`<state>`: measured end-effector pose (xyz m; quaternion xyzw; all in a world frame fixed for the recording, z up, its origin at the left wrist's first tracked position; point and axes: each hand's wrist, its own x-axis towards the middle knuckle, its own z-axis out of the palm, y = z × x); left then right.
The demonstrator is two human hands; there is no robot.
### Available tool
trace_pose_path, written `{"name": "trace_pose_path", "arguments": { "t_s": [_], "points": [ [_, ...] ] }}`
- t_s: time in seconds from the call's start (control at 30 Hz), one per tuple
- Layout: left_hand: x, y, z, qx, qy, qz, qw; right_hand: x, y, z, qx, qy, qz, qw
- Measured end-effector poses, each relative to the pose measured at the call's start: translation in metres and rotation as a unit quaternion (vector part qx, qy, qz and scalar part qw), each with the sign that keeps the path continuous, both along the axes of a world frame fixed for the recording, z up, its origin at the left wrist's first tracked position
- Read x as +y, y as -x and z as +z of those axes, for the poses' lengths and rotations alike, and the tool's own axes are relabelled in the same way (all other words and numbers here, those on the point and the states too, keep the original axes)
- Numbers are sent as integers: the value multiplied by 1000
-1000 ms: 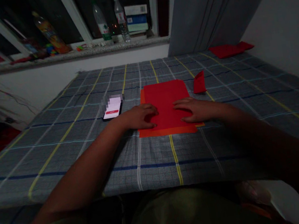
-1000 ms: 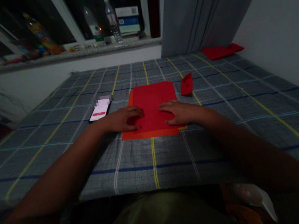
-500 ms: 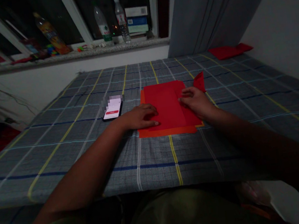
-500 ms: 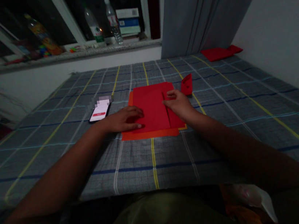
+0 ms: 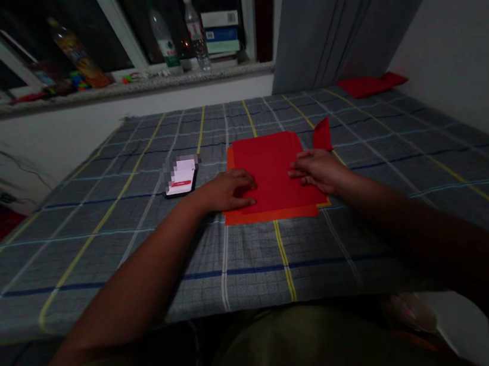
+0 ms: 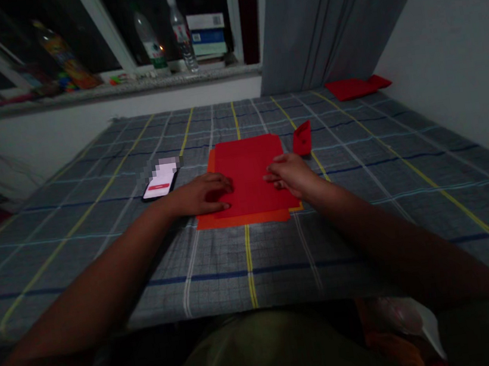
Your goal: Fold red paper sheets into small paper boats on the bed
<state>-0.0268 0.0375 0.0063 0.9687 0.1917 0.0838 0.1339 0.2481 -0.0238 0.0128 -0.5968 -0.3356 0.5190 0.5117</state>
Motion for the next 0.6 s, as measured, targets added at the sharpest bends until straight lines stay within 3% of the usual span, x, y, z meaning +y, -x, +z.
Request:
{"name": "trace_pose_path", "arguments": {
  "t_s": [0.4, 0.5, 0.6],
  "points": [
    [0, 1, -1, -16, 4, -9, 1000, 13, -13, -8, 71, -6, 57, 996],
    [0, 1, -1, -18, 14, -8, 1000, 15, -13, -12, 29, -33, 80, 996],
    [0, 0, 0, -19, 24, -4, 1000, 18, -13, -16, -94, -76, 93, 988]
  ]
}}
